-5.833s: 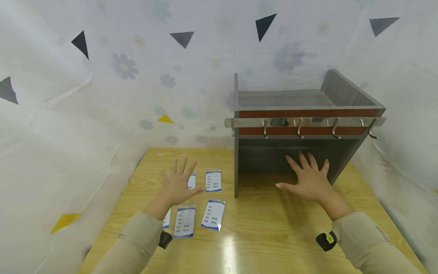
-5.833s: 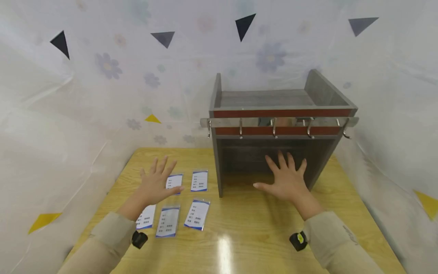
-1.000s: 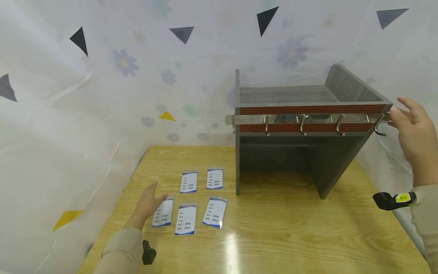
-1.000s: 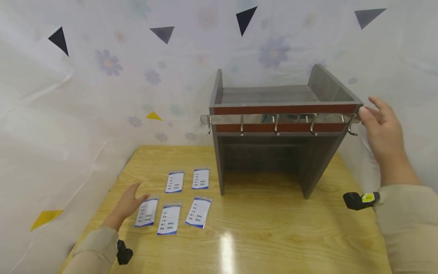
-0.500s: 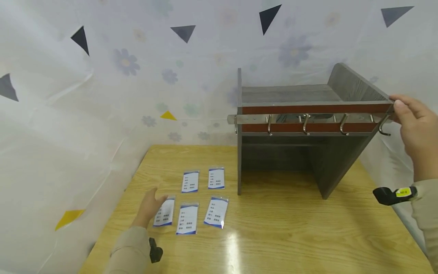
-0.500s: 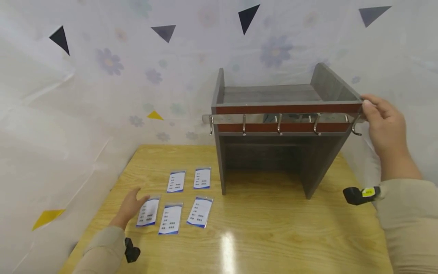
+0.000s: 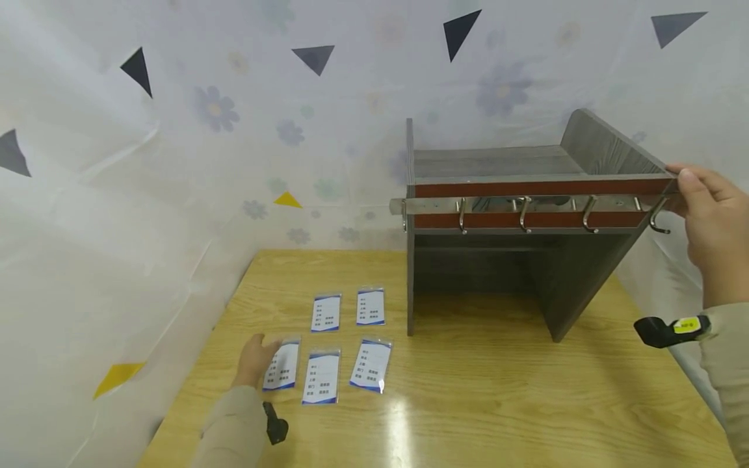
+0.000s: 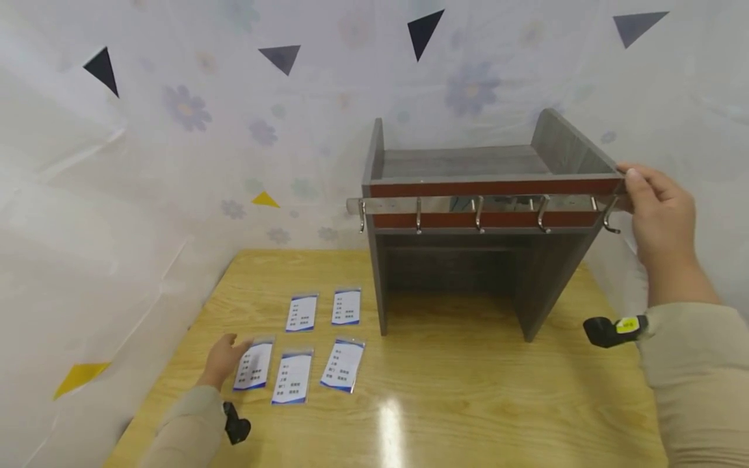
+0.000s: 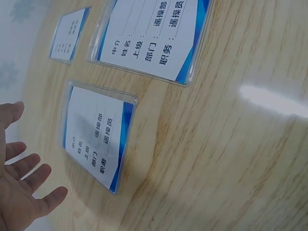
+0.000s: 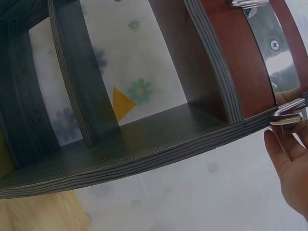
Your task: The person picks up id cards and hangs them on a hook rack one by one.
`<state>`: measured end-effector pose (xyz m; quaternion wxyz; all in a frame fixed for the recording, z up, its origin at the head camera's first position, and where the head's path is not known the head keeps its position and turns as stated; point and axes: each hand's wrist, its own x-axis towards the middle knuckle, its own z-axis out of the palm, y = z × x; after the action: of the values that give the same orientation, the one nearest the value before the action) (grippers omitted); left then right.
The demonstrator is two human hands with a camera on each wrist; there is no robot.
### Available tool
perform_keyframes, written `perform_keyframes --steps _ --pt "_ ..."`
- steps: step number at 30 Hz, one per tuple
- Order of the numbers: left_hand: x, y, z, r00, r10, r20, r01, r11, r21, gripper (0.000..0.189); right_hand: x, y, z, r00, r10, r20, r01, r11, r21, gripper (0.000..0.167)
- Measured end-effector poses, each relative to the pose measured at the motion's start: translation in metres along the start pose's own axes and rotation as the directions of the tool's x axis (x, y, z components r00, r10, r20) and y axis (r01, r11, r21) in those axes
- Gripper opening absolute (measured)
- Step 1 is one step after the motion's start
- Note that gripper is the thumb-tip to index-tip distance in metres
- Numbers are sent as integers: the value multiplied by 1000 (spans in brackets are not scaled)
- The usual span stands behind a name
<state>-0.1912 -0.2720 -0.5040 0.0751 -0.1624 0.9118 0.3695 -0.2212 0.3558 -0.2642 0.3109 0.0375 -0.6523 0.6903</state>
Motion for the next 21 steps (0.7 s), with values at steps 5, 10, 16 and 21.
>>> perform_keyframes --steps 5,10,16,21 --pt "4 -12 9 1000 -20 -20 21 1000 13 60 1 4 2 999 12 -35 -10 998 69 23" --pt "4 -21 16 998 -30 -58 33 999 36 57 2 4 3 999 16 -51 -16 1000 -1 22" --pt "3 -19 19 994 -66 -87 71 996 60 57 4 3 0 999 36 -19 -36 998 44 23" --pt "1 -18 23 987 -109 -116 117 991 71 58 6 2 -3 998 64 27 -67 990 125 19"
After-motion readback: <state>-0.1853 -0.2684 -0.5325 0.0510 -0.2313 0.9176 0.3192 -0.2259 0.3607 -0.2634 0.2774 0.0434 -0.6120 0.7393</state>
